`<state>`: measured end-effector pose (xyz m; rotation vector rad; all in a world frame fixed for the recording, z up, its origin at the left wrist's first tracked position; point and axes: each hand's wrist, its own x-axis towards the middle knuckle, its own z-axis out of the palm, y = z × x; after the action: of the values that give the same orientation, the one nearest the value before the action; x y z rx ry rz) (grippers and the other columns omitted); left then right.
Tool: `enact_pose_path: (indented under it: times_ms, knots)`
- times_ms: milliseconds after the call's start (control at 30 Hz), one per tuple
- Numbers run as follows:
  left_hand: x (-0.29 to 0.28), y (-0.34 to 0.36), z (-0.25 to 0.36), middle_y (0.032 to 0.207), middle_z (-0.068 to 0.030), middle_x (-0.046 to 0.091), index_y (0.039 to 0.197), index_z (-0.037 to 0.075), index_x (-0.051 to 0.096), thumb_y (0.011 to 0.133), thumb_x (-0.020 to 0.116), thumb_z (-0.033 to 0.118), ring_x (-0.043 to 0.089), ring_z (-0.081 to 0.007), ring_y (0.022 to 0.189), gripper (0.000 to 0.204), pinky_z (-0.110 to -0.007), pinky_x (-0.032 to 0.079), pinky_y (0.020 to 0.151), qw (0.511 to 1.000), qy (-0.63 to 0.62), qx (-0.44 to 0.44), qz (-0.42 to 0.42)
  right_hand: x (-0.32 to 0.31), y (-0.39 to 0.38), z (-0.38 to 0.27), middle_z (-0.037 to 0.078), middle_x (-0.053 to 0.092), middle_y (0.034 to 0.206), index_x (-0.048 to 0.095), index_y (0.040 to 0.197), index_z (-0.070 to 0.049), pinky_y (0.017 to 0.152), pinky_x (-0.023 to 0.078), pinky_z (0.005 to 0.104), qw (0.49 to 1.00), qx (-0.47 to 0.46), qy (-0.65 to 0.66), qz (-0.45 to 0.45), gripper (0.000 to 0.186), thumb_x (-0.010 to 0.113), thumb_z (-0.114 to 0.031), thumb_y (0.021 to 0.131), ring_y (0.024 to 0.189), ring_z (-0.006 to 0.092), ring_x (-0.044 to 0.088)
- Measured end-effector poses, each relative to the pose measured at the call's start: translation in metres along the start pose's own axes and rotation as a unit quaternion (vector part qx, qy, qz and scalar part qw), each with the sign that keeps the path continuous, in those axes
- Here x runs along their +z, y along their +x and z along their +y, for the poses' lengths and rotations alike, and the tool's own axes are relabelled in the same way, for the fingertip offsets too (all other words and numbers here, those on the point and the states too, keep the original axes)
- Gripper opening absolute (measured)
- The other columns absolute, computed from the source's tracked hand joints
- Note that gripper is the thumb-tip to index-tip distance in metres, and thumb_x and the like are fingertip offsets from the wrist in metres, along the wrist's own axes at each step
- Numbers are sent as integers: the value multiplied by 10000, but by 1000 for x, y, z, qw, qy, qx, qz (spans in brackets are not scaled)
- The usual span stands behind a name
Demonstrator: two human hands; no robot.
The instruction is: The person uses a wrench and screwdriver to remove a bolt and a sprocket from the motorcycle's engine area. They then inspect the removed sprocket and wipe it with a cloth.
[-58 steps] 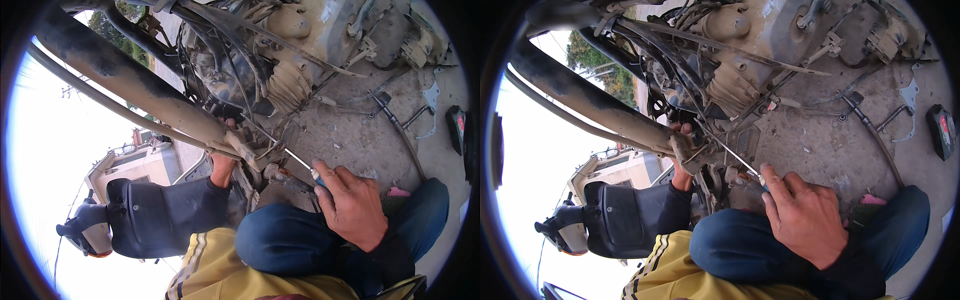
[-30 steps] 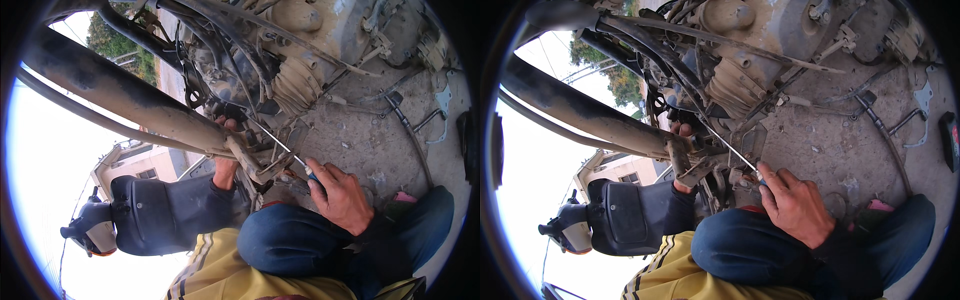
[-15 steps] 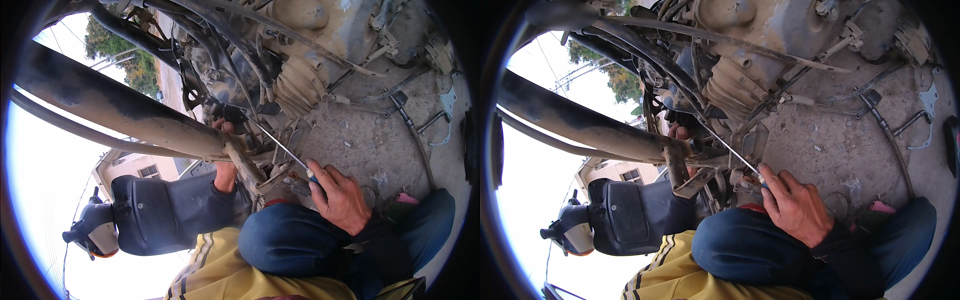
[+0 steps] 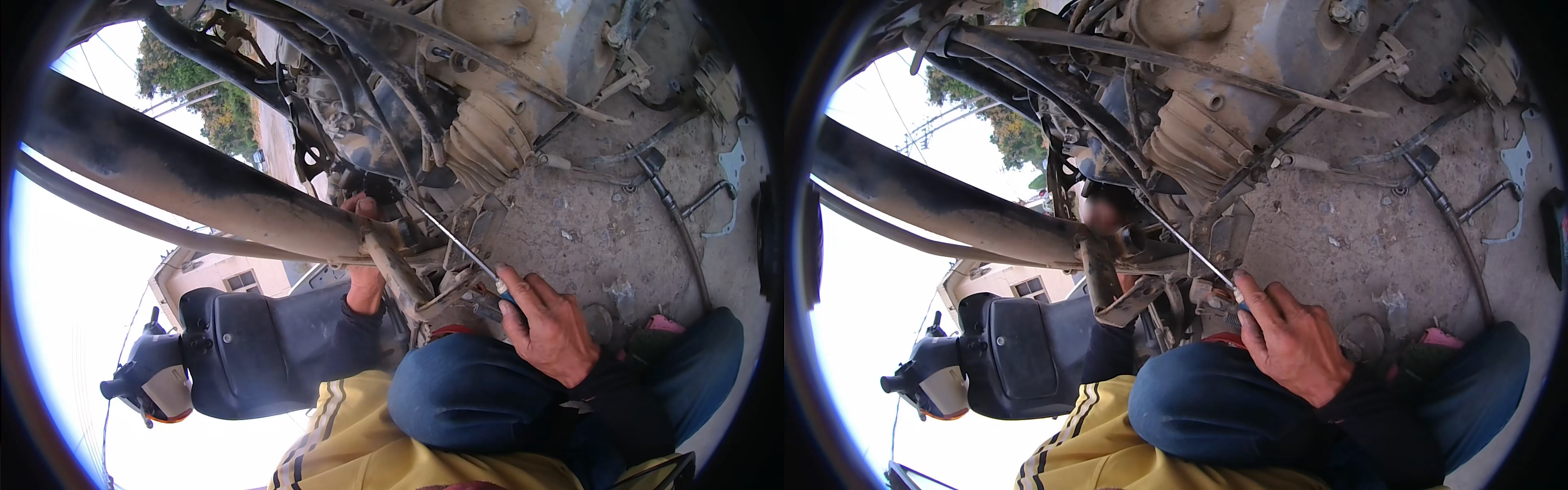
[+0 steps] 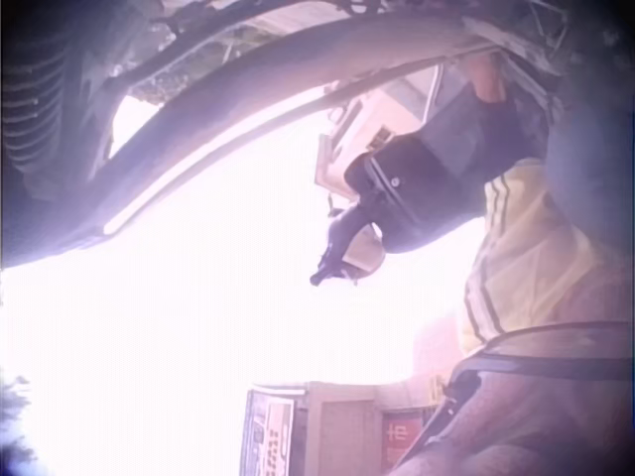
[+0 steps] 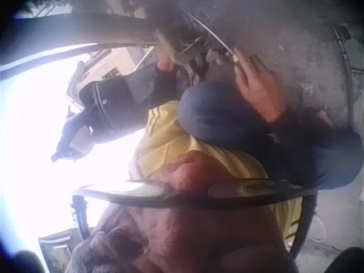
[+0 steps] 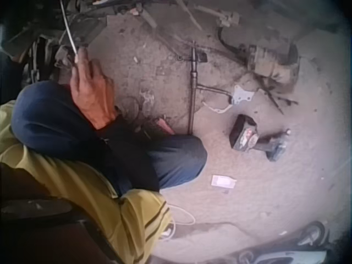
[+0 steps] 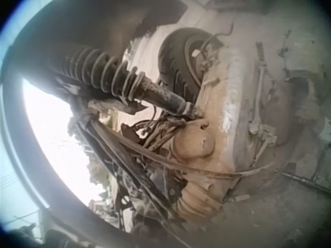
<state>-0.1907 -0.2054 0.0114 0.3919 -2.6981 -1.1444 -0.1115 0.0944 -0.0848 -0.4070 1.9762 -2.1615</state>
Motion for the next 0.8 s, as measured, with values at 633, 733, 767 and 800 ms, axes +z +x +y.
enact_pose_path:
  times_ms: [633, 733, 767, 800]
  knots:
    - [-17, 8, -35, 983, 2, 550, 1253, 48, 526, 924, 764, 70, 522, -73, 848, 407, -232, 446, 728, 936, 255, 241, -24, -8, 3, -6, 198, 632, 966, 528, 1379, 19, 612, 537, 445, 997, 33, 48, -45, 495, 654, -42, 905, 723, 380, 655]
    - [8, -12, -25, 989, -13, 568, 1270, 33, 519, 917, 771, 60, 533, -82, 858, 435, -237, 456, 738, 978, 151, 129, 58, -9, 3, -5, 199, 631, 965, 525, 1380, 18, 616, 538, 445, 996, 43, 51, -57, 495, 653, -45, 907, 730, 382, 655]
    - [7, -11, -27, 984, -15, 570, 1273, 32, 519, 913, 776, 59, 532, -82, 852, 443, -237, 457, 736, 979, 147, 131, 56, -8, 3, -3, 177, 620, 938, 526, 1388, 6, 589, 540, 439, 997, 31, 46, -45, 497, 655, -61, 912, 695, 361, 652]
    - [6, -11, -30, 980, -17, 573, 1276, 32, 519, 909, 780, 59, 531, -82, 846, 451, -238, 459, 735, 979, 144, 131, 54, -6, 3, -2, 155, 609, 911, 528, 1396, -6, 563, 543, 432, 998, 21, 39, -34, 500, 657, -76, 918, 660, 339, 649]
